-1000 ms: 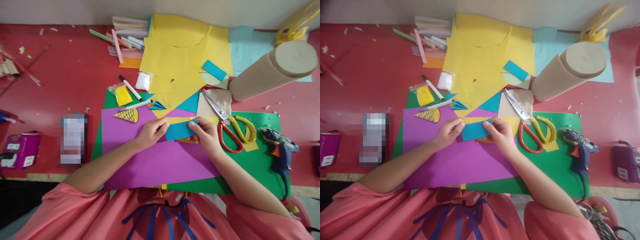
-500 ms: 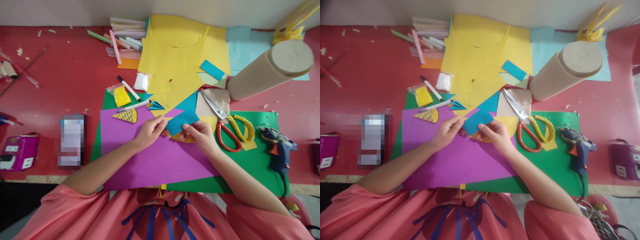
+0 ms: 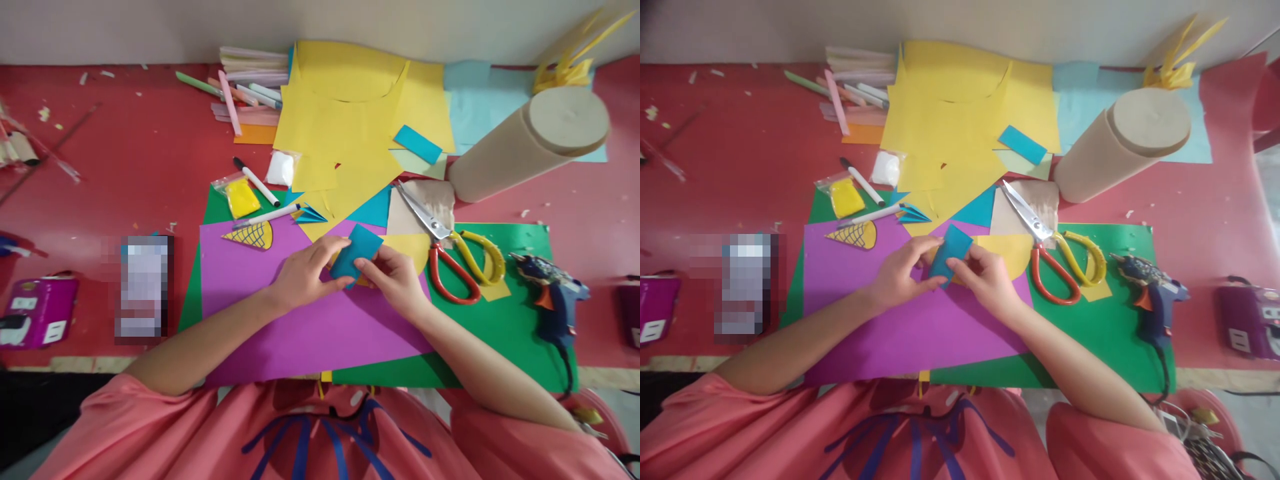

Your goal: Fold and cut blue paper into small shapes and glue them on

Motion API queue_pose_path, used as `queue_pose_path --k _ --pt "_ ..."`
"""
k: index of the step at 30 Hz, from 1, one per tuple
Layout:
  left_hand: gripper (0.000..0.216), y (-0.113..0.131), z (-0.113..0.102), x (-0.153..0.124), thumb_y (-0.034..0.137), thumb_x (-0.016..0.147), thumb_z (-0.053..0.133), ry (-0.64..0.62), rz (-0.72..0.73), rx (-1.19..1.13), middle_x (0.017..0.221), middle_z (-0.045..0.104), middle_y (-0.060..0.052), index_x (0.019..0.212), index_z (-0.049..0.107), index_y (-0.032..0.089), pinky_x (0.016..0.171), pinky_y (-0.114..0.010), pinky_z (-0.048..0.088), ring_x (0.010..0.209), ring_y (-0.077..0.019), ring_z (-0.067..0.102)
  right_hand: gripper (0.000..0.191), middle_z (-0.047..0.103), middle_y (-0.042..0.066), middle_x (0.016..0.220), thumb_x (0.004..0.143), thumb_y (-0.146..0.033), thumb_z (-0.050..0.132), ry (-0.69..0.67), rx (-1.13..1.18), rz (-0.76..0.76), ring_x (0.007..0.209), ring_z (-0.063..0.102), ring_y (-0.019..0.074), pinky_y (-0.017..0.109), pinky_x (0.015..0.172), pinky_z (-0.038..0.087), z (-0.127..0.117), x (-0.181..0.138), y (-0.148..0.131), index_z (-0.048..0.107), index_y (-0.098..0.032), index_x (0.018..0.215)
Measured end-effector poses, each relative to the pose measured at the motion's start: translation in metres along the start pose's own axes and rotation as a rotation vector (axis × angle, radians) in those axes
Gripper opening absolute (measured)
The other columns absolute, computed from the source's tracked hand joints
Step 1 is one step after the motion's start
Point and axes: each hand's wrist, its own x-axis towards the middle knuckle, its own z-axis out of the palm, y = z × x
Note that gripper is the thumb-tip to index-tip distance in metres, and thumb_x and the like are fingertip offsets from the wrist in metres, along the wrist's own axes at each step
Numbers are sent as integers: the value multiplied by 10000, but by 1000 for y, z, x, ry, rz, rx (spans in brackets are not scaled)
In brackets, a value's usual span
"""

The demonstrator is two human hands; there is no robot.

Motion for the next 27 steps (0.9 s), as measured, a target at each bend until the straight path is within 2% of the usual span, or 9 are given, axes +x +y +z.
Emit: queue_pose_path --k 3,5,9,12,14,19,21,25,27 --pt "585 0 0 0 518 829 639 -95 -28 -26 1087 684 -82 1291 448 214 661 -247 539 753 -142 668 298 471 -43 583 831 -397 652 -39 -48 -64 524 401 92 244 491 320 1 -1 -2 502 -195 670" --pt "616 -1 0 -2 522 815 649 -145 -71 -88 1118 679 -93 1309 435 223 675 -259 553 785 -156 684 321 457 -49 559 817 -391 669 -66 -68 -72 511 380 88 243 492 308 2 -1 -4 486 -196 640" --pt "665 -4 1 -5 416 830 645 -199 -95 -235 1239 634 -111 1398 342 251 756 -296 573 970 -208 696 368 480 -40 554 799 -440 689 -117 -58 -81 513 396 90 238 500 325 2 1 -3 501 -188 609" --pt "712 -4 1 -5 366 819 657 -243 -77 -305 1233 639 -104 1426 300 262 792 -316 574 1028 -228 686 387 520 -23 577 798 -474 690 -146 -37 -117 534 432 98 238 519 364 2 2 -2 524 -181 607" --pt "738 -4 1 -5 350 807 671 -249 -60 -347 1208 650 -105 1432 289 261 788 -311 573 1010 -221 686 391 535 -16 583 802 -489 686 -164 -45 -140 541 447 103 240 524 377 1 2 -1 539 -181 613" --pt "683 -6 2 -2 223 849 596 -183 -55 -500 1108 677 -69 1439 257 282 724 -238 560 836 -124 678 405 568 4 618 807 -532 672 -146 -40 -210 571 490 120 255 553 407 1 2 1 574 -187 619" --pt "700 -7 2 -2 255 841 626 -198 -66 -542 1101 680 -69 1437 259 284 723 -239 559 831 -126 676 407 573 7 621 799 -533 681 -134 -30 -224 578 504 123 256 561 417 1 3 1 579 -187 611" --pt "894 -6 -1 -1 395 716 777 -260 -95 -536 1166 669 -102 1440 265 280 801 -302 563 933 -193 681 392 562 -4 595 800 -497 697 -127 -19 -249 550 490 106 242 537 406 1 3 1 587 -177 600" --pt "878 -5 -2 -1 381 729 769 -272 -113 -513 1178 666 -105 1442 266 279 822 -318 559 970 -207 678 385 558 -10 577 807 -482 695 -135 -22 -236 525 469 97 235 513 389 0 2 0 591 -174 600"
